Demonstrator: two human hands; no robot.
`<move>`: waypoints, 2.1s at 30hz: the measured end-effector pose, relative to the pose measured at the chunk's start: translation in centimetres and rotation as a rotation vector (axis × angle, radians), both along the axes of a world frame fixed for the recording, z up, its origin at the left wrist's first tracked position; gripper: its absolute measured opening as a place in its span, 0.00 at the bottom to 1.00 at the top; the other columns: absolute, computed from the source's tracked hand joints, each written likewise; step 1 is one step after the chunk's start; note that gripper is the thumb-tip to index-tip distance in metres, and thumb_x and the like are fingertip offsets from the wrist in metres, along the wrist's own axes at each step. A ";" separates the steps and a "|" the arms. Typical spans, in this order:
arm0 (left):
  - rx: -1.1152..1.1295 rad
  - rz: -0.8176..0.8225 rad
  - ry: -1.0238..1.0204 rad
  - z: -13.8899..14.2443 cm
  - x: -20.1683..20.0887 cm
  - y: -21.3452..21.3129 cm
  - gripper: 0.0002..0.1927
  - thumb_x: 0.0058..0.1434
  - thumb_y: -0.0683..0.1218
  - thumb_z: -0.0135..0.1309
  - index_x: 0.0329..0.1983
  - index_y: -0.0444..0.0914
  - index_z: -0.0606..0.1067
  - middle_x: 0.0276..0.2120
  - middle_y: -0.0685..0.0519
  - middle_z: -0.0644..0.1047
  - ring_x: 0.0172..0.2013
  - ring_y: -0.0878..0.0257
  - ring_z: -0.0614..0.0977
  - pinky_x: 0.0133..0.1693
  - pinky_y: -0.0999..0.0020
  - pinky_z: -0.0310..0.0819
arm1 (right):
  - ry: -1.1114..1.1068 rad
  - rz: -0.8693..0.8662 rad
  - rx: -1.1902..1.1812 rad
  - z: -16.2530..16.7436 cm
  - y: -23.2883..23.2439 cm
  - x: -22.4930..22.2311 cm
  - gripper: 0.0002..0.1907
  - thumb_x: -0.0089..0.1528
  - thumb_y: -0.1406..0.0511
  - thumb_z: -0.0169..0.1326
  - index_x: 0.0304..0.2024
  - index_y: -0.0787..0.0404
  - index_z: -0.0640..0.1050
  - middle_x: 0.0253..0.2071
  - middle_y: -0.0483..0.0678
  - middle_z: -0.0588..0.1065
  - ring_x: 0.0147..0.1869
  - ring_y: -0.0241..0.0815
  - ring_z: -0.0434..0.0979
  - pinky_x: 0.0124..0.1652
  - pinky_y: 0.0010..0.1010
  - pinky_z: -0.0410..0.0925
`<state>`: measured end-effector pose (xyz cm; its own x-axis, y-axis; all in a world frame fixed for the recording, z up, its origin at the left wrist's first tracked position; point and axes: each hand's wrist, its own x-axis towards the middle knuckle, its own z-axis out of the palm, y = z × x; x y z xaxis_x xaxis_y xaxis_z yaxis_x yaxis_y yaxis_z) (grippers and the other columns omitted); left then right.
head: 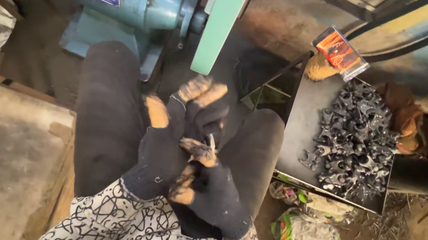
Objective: The person sits on the floor and uses a belt grinder to smooth small metal parts. They pick up each part from a tray, press it against the moving belt to generate sparks, and then place the finished part back into the tray.
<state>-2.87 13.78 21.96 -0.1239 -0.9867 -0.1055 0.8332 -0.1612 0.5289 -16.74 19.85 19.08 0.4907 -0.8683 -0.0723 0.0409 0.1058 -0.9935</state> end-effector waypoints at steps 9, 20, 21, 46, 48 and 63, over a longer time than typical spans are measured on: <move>-0.080 -0.051 0.132 3.3 1.1 0.9 0.48 0.65 0.75 0.24 0.77 0.38 0.53 0.75 0.40 0.58 0.75 0.42 0.59 0.71 0.48 0.55 | 0.325 -0.034 -0.417 4.2 0.1 0.7 0.45 0.55 0.63 0.71 0.71 0.62 0.66 0.35 0.46 0.78 0.38 0.35 0.81 0.41 0.27 0.74; 0.512 0.544 -0.456 -12.7 5.1 -13.7 0.33 0.68 0.68 0.46 0.56 0.37 0.76 0.50 0.53 0.80 0.48 0.61 0.80 0.50 0.65 0.73 | 0.573 -0.186 -0.407 -4.1 -13.0 4.0 0.27 0.63 0.62 0.65 0.63 0.63 0.73 0.34 0.49 0.78 0.35 0.36 0.77 0.36 0.29 0.71; 0.512 0.581 -0.551 -13.9 5.3 -14.6 0.32 0.69 0.68 0.46 0.56 0.36 0.76 0.51 0.54 0.80 0.50 0.62 0.80 0.51 0.68 0.72 | 0.579 -0.204 -0.450 -5.8 -14.3 4.4 0.27 0.63 0.62 0.65 0.62 0.64 0.73 0.34 0.48 0.79 0.35 0.35 0.79 0.37 0.29 0.71; 0.568 0.394 -0.600 -19.9 7.2 -17.4 0.33 0.70 0.64 0.40 0.59 0.32 0.74 0.56 0.46 0.79 0.55 0.58 0.79 0.57 0.67 0.68 | 0.808 -0.248 -0.254 -11.2 -20.5 6.0 0.25 0.62 0.60 0.62 0.61 0.57 0.74 0.33 0.54 0.80 0.36 0.50 0.82 0.37 0.41 0.72; 0.569 0.416 -0.692 -19.9 7.4 -17.1 0.34 0.70 0.64 0.41 0.56 0.30 0.76 0.55 0.45 0.81 0.53 0.58 0.81 0.55 0.67 0.70 | 0.938 -0.213 -0.272 -9.8 -19.8 5.9 0.26 0.61 0.58 0.61 0.61 0.53 0.75 0.32 0.55 0.80 0.36 0.56 0.81 0.37 0.46 0.71; 0.516 0.375 -0.894 -18.2 6.4 -15.4 0.33 0.70 0.66 0.41 0.53 0.34 0.78 0.48 0.48 0.81 0.47 0.58 0.79 0.50 0.63 0.70 | 1.073 -0.130 -0.421 -8.0 -18.4 4.4 0.22 0.62 0.56 0.60 0.58 0.49 0.76 0.36 0.55 0.80 0.39 0.59 0.80 0.39 0.53 0.70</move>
